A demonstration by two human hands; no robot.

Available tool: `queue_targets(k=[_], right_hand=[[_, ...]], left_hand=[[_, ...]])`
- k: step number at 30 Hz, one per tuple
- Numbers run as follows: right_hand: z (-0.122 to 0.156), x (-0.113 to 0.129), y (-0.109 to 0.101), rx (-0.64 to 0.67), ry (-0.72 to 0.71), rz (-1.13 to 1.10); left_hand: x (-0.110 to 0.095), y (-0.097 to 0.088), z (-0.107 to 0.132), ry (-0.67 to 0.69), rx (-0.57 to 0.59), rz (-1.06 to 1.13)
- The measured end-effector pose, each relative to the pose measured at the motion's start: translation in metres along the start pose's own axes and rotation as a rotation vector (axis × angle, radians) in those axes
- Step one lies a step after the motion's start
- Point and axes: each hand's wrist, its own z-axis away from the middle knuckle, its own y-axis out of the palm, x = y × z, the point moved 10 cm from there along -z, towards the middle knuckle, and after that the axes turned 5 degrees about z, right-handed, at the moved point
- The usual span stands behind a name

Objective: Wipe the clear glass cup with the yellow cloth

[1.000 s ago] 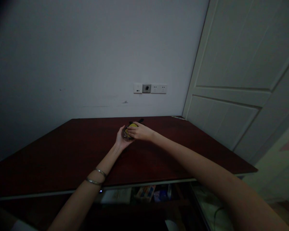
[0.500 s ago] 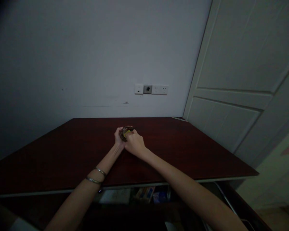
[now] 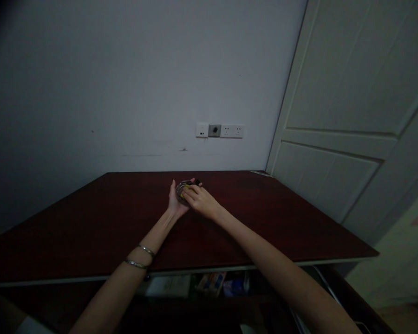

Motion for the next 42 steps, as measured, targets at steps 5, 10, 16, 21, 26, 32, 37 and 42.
queue_targets(k=[5, 10, 16, 21, 26, 32, 37, 42], right_hand=[[0.011, -0.009, -0.005, 0.005, -0.098, 0.076], [0.016, -0.007, -0.008, 0.077, -0.207, 0.129], [0.017, 0.009, 0.008, 0.092, -0.266, 0.175], [0.009, 0.008, 0.02, 0.082, -0.136, 0.228], [-0.005, 0.008, 0.018, 0.126, 0.089, 0.145], [-0.019, 0.003, 0.012, 0.207, 0.42, -0.055], [-0.022, 0.008, 0.012, 0.086, 0.431, -0.131], [-0.016, 0.011, 0.007, -0.025, 0.216, -0.027]], left_hand=[[0.004, -0.01, -0.001, -0.063, -0.104, -0.111], [0.004, -0.017, 0.002, -0.139, -0.115, -0.208], [0.011, -0.034, 0.008, -0.229, -0.289, -0.176], [0.008, -0.034, 0.0, -0.131, -0.28, -0.115], [-0.014, -0.031, -0.003, 0.091, -0.247, -0.106], [-0.034, -0.024, 0.005, 0.267, -0.232, -0.118], [-0.037, -0.022, 0.009, 0.27, -0.234, -0.032], [-0.023, -0.015, 0.004, 0.13, -0.128, 0.024]])
